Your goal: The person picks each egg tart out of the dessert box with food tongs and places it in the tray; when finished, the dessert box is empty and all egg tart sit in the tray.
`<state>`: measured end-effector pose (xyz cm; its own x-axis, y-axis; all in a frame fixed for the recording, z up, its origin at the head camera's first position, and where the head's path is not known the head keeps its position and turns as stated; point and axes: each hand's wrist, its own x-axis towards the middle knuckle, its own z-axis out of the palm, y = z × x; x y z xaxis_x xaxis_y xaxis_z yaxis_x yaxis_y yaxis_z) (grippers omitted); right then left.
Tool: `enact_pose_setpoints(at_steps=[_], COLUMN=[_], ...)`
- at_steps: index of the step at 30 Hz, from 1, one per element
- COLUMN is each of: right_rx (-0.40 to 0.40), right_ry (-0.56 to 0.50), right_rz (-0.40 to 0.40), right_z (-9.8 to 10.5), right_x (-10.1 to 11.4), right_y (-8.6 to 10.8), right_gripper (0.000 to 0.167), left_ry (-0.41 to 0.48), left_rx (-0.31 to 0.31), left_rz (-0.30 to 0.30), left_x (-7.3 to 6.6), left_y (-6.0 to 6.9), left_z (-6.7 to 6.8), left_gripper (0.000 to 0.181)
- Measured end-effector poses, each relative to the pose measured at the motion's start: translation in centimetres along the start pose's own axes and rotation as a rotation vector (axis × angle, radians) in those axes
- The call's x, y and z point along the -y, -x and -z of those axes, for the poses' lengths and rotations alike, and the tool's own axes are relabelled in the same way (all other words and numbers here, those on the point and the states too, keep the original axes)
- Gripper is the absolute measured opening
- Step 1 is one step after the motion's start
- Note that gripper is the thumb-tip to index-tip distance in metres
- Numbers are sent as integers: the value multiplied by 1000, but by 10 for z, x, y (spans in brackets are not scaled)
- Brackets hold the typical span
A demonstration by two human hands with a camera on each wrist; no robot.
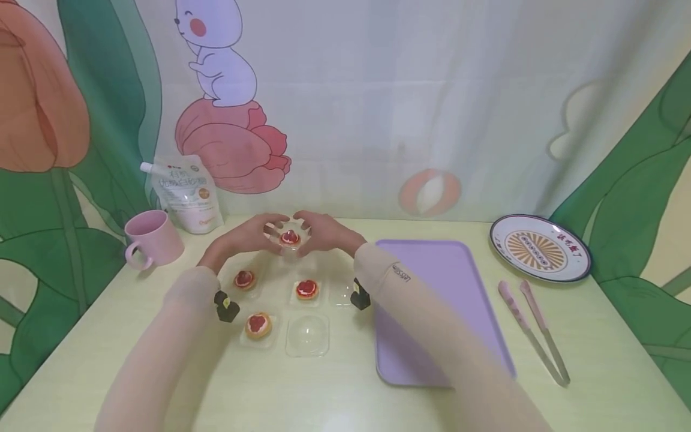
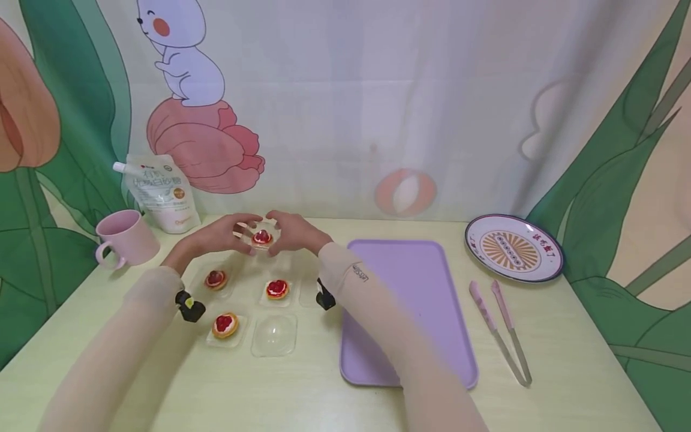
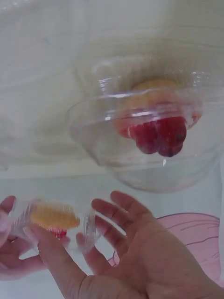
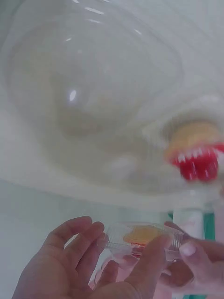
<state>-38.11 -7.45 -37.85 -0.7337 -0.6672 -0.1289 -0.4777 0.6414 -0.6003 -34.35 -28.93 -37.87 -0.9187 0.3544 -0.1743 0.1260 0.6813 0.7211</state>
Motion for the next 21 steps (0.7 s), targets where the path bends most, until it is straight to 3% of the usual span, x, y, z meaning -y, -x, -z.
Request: enact_pose_setpoints(at_steps=[10,21], right_rx=[-18,-36], right_ry=[-28,5], right_rz=[40,122], right_z=[29,43], right_x=[15,34], right_y=[35,69], right_gripper=[88,85], left_ry=[183,313], left_rx=[-135,-188], left_rz=[-72,-153], left_x=[-17,-25], left_y=[17,29], left_z=[-9,-24], left_gripper=[76,70])
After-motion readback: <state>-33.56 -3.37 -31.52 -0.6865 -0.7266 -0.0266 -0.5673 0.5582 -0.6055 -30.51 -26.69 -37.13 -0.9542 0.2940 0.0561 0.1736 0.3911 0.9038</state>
